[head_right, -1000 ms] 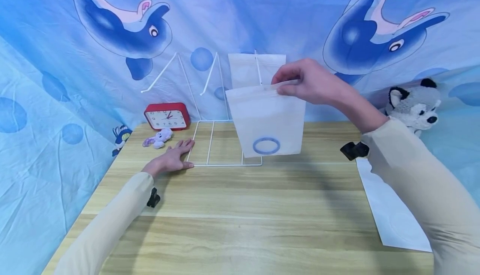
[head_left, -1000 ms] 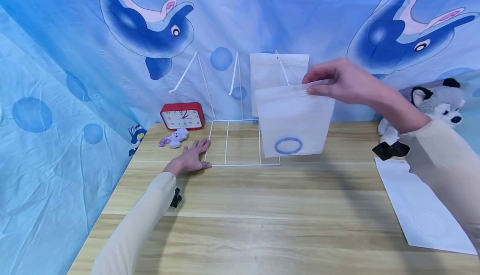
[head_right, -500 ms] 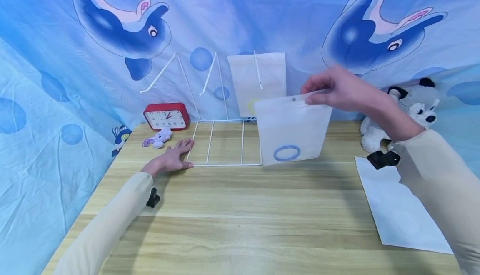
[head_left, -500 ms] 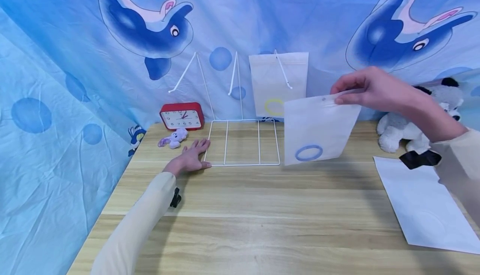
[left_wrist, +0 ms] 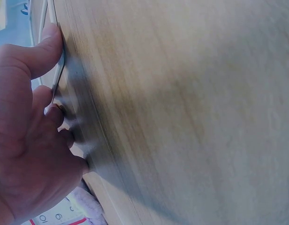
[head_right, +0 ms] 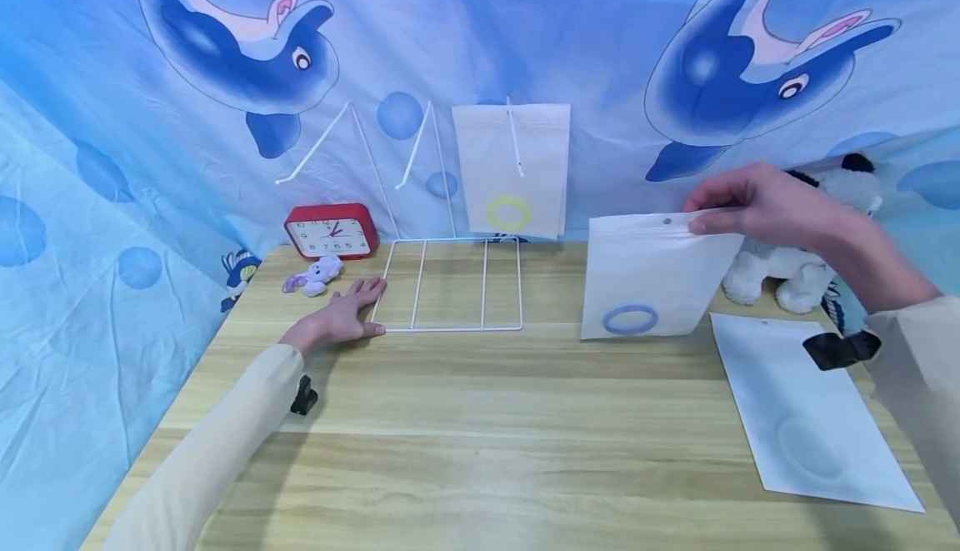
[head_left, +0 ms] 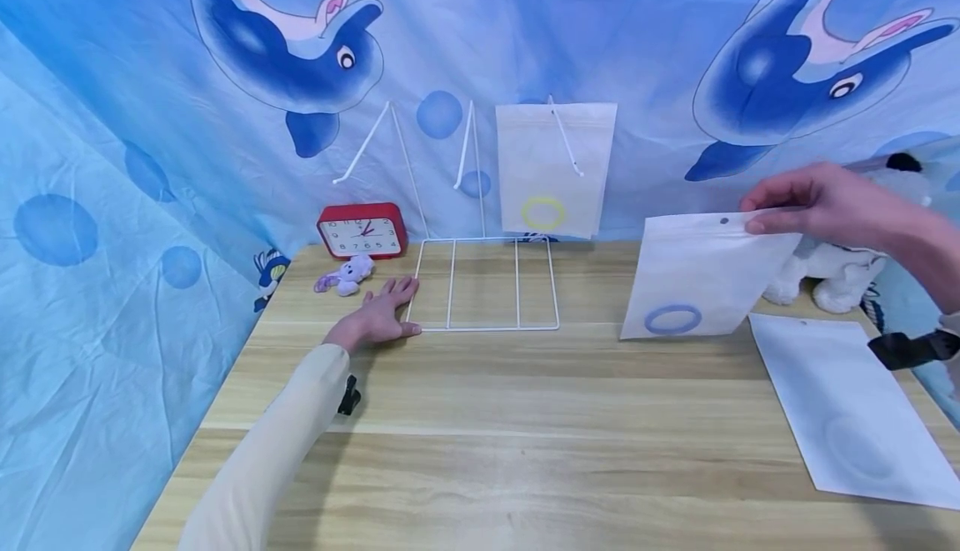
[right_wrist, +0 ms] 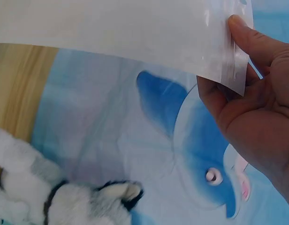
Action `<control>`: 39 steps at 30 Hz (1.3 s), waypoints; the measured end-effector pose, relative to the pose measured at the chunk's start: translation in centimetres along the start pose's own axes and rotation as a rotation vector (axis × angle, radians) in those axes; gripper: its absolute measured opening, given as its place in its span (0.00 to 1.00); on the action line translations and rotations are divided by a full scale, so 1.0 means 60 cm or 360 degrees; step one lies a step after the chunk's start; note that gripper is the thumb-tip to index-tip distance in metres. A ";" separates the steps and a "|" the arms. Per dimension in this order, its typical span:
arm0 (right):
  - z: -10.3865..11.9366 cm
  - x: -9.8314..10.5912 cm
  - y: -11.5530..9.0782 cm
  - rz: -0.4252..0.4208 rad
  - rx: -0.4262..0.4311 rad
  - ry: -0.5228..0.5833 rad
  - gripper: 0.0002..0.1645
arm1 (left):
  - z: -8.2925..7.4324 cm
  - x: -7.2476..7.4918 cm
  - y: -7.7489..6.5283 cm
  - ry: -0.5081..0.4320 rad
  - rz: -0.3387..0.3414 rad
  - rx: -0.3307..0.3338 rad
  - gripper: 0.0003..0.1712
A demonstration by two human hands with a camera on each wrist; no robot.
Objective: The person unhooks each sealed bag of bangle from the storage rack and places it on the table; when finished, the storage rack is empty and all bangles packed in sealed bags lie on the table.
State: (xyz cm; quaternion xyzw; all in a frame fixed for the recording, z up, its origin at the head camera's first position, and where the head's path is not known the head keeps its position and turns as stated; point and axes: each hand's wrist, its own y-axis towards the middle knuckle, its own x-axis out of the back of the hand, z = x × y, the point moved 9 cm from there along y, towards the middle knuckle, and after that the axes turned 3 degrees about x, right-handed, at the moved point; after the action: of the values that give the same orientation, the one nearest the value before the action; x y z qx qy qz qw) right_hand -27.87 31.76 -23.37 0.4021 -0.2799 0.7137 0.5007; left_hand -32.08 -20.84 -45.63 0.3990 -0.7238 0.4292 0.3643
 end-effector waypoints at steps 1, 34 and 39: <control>-0.007 0.000 -0.003 0.0001 -0.0018 -0.0011 0.12 | 0.001 0.000 0.000 -0.0002 0.0003 -0.0001 0.53; -0.073 -0.039 0.090 0.0042 0.0017 -0.0273 0.09 | 0.004 0.003 0.005 -0.0012 0.0003 -0.0012 0.53; -0.102 -0.056 0.104 -0.0034 -0.0005 -0.0193 0.11 | 0.001 0.003 0.005 -0.0008 -0.0002 -0.0009 0.52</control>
State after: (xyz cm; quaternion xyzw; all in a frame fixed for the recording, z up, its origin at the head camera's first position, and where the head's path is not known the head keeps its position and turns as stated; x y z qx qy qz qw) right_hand -34.94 32.88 -29.42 0.4470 -0.3064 0.6821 0.4910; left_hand -32.43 -20.83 -45.62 0.3995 -0.7257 0.4257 0.3639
